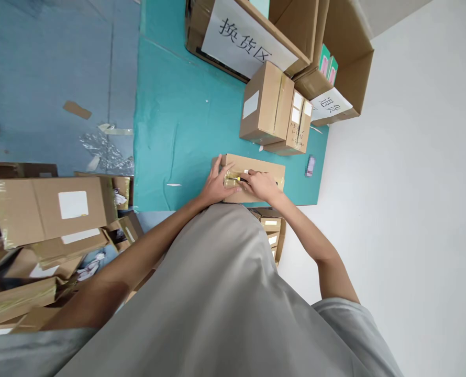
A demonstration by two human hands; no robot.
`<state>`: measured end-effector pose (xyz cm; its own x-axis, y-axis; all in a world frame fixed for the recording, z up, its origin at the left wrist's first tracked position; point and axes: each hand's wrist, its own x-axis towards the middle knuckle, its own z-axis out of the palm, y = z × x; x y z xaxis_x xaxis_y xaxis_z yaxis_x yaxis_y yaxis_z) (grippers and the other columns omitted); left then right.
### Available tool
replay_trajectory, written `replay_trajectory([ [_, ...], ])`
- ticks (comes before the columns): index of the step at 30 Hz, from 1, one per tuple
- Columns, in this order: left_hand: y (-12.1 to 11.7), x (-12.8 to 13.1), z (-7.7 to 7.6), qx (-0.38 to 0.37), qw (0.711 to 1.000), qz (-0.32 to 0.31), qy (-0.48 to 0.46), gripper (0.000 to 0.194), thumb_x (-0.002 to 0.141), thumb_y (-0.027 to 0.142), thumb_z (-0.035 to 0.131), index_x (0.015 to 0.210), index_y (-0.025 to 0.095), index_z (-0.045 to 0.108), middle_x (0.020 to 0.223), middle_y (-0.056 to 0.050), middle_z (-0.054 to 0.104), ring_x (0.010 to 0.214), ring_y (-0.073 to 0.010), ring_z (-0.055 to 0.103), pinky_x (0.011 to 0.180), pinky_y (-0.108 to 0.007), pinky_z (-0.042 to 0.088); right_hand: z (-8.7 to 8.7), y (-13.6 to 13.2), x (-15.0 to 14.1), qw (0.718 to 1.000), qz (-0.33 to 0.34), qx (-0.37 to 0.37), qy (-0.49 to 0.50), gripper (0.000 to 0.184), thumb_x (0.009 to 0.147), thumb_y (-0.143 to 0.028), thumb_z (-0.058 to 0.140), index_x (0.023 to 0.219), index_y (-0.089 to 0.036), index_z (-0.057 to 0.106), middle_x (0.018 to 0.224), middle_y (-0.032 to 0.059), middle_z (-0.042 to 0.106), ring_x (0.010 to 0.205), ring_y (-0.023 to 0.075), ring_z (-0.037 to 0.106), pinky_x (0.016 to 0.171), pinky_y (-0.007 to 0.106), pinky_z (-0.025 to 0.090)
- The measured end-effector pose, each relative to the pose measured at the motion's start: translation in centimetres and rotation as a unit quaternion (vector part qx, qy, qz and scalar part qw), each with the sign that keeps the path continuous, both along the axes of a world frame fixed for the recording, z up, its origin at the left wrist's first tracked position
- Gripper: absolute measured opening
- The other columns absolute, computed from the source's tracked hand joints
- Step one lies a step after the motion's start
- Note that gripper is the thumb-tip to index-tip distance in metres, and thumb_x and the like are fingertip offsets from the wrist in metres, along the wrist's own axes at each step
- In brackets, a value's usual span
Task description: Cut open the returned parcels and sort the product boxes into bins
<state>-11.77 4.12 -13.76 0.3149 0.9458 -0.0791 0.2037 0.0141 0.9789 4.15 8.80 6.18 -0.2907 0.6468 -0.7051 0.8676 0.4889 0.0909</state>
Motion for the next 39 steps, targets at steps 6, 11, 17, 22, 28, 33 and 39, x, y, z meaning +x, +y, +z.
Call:
replay_trajectory([
  [6, 0.1, 0.1, 0.0, -0.002, 1.000, 0.005, 0.003, 0.114, 0.079, 0.079, 0.090, 0.171, 0.025, 0.050, 0.193, -0.019, 0.008, 0.177, -0.0480, 0.021, 0.140, -0.065, 0.029, 0.8, 0.2, -2.1, 0.999, 0.024, -0.003, -0.043, 0.047, 0.122, -0.036, 0.037, 0.153, -0.020, 0.068, 0.138, 0.0212, 0.075, 0.117, 0.0351, 0.077, 0.090, 0.041, 0.053],
  [11, 0.0, 0.3, -0.1, -0.003, 1.000, 0.012, 0.013, 0.112, 0.080, 0.076, 0.091, 0.171, 0.024, 0.051, 0.193, -0.020, 0.007, 0.177, -0.0487, 0.018, 0.140, -0.066, 0.029, 0.6, 0.0, -2.1, 0.998, 0.024, -0.003, -0.052, 0.047, 0.120, -0.030, 0.035, 0.150, -0.018, 0.069, 0.139, 0.0237, 0.075, 0.120, 0.0342, 0.076, 0.092, 0.042, 0.053],
  [17, -0.1, 0.3, 0.1, -0.013, 1.000, 0.009, 0.025, 0.110, 0.080, 0.061, 0.096, 0.173, 0.028, 0.048, 0.193, -0.017, 0.006, 0.176, -0.0487, 0.021, 0.141, -0.066, 0.028, 0.3, 0.0, 0.2, 0.996, 0.014, -0.011, -0.084, 0.047, 0.119, -0.025, 0.037, 0.147, -0.015, 0.073, 0.134, 0.0251, 0.078, 0.119, 0.0367, 0.077, 0.092, 0.043, 0.052],
  [22, -0.1, 0.1, 0.1, -0.011, 1.000, 0.008, 0.020, 0.108, 0.081, 0.057, 0.097, 0.173, 0.029, 0.048, 0.193, -0.015, 0.006, 0.177, -0.0501, 0.018, 0.141, -0.067, 0.028, 0.7, 0.0, 5.3, 0.991, -0.023, 0.006, -0.132, 0.047, 0.114, -0.013, 0.038, 0.140, -0.011, 0.077, 0.132, 0.0287, 0.078, 0.122, 0.0381, 0.076, 0.095, 0.044, 0.050],
  [28, 0.0, -0.2, 0.2, -0.009, 1.000, 0.005, 0.009, 0.109, 0.081, 0.064, 0.094, 0.173, 0.027, 0.048, 0.192, -0.016, 0.009, 0.177, -0.0483, 0.017, 0.142, -0.065, 0.026, 2.0, -0.8, 13.1, 0.981, -0.059, 0.025, -0.184, 0.044, 0.117, -0.024, 0.044, 0.142, -0.010, 0.077, 0.133, 0.0292, 0.078, 0.121, 0.0400, 0.075, 0.095, 0.046, 0.050],
  [33, 0.0, -0.5, 0.4, -0.012, 1.000, 0.006, 0.014, 0.111, 0.082, 0.075, 0.091, 0.172, 0.025, 0.048, 0.191, -0.018, 0.013, 0.177, -0.0467, 0.020, 0.142, -0.062, 0.028, 1.3, -0.9, 14.9, 0.987, -0.053, 0.025, -0.151, 0.042, 0.118, -0.027, 0.047, 0.144, -0.011, 0.077, 0.134, 0.0285, 0.078, 0.125, 0.0386, 0.073, 0.098, 0.045, 0.048],
  [39, -0.2, -0.4, 0.6, -0.008, 1.000, 0.027, 0.010, 0.118, 0.079, 0.089, 0.085, 0.170, 0.024, 0.049, 0.190, -0.021, 0.017, 0.177, -0.0462, 0.019, 0.143, -0.063, 0.024, 1.3, -0.4, 17.0, 0.990, -0.031, 0.016, -0.139, 0.045, 0.118, -0.031, 0.046, 0.150, -0.014, 0.073, 0.136, 0.0263, 0.078, 0.124, 0.0371, 0.074, 0.095, 0.043, 0.047],
])
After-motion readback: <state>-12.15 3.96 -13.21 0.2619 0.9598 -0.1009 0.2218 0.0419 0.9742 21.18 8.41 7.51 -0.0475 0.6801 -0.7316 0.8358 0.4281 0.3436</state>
